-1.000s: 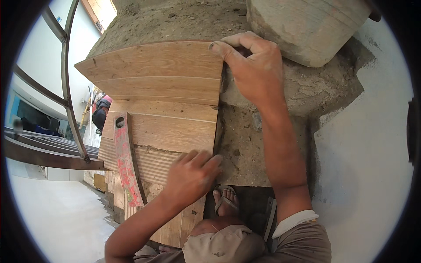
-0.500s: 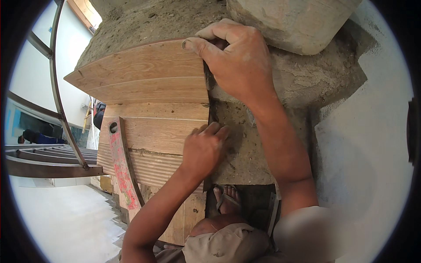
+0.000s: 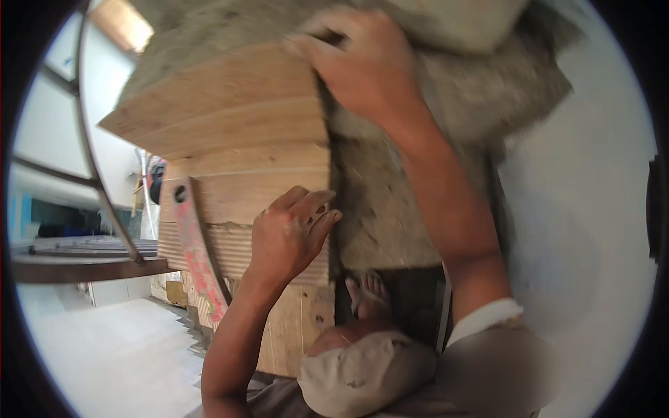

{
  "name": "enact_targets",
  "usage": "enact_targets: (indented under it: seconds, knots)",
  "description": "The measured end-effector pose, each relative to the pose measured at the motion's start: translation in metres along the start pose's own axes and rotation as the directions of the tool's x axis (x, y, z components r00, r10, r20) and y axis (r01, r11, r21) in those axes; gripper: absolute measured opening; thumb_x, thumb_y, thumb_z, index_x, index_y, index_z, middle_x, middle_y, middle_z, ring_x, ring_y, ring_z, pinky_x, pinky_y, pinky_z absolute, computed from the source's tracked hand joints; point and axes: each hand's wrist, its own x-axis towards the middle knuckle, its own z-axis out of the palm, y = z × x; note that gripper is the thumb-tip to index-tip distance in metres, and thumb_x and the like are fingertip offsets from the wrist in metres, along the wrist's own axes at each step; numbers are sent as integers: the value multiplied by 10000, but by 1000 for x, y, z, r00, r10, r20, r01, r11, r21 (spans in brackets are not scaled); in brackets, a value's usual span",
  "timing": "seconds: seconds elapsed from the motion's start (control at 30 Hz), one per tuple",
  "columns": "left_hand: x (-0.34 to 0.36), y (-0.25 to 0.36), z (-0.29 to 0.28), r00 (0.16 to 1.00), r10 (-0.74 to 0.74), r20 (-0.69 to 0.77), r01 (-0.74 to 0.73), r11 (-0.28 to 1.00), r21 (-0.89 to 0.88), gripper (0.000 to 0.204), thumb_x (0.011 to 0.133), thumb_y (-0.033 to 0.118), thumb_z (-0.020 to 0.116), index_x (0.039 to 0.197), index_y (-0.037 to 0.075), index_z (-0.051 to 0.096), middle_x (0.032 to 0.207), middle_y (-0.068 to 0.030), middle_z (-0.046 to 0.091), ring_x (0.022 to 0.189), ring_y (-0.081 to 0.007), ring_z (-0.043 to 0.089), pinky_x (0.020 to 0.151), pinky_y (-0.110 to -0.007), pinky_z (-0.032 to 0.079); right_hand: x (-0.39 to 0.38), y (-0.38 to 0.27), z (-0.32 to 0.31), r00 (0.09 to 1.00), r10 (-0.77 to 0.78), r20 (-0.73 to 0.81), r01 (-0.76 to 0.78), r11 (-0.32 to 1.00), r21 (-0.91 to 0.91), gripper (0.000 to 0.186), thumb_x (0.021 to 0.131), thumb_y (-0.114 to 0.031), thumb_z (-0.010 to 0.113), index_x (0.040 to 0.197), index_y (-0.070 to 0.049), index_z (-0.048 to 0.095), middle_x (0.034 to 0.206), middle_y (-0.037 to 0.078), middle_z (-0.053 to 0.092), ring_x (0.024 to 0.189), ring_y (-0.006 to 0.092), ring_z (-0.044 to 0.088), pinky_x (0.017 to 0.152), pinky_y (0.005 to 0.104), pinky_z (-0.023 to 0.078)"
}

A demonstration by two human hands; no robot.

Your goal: Apply mortar and position wood-finish tiles onto concrete stairs.

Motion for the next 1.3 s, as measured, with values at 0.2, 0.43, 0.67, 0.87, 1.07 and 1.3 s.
enact_targets:
  seconds: [0.2,0.43,0.67,0.87,1.07,1.3]
  knots:
    - [7,21,75,946,287,152,-308,942,136,259,845,263,766,1062,122,762,905,-78,681,811,-297,695,675,-402,578,-1,17,-5,1000,12,9,-13,999,45,251,789,-303,783,859,-62,799,864,167,738,829,381,715,794,450,567]
    - [11,29,103,903,350,248,-388,913,124,199,873,201,677,1043,138,760,982,-78,660,868,-285,696,720,-399,577,-6,14,-4,1000,-23,-18,23,999,38,246,796,-288,771,847,-48,780,899,166,732,873,389,703,815,465,561]
    - [13,31,113,884,321,339,-409,883,230,184,898,165,573,1020,111,700,1036,-85,671,896,-263,716,710,-371,588,-3,12,-2,996,-85,-4,85,996,17,256,796,-289,772,861,-41,776,908,174,727,882,394,698,814,465,553]
    - [15,17,95,936,309,171,-344,908,240,109,908,132,601,963,64,665,969,-120,652,832,-289,705,663,-409,574,-5,14,0,999,-45,11,45,999,28,297,847,-319,797,916,-30,777,818,86,712,711,202,667,672,344,513]
    - [55,-27,48,980,-68,-189,101,980,169,143,911,218,693,924,77,683,914,-139,672,825,-371,683,684,-458,556,-5,18,-3,995,-103,-16,103,994,22,289,855,-292,805,925,-14,769,801,85,700,684,176,632,650,331,492]
    - [64,-59,42,938,-120,-324,190,962,195,182,926,252,684,941,73,718,961,-139,684,840,-385,687,717,-470,554,-6,12,0,996,-91,-16,91,995,33,267,860,-273,808,930,-18,770,799,80,695,672,159,616,636,329,479]
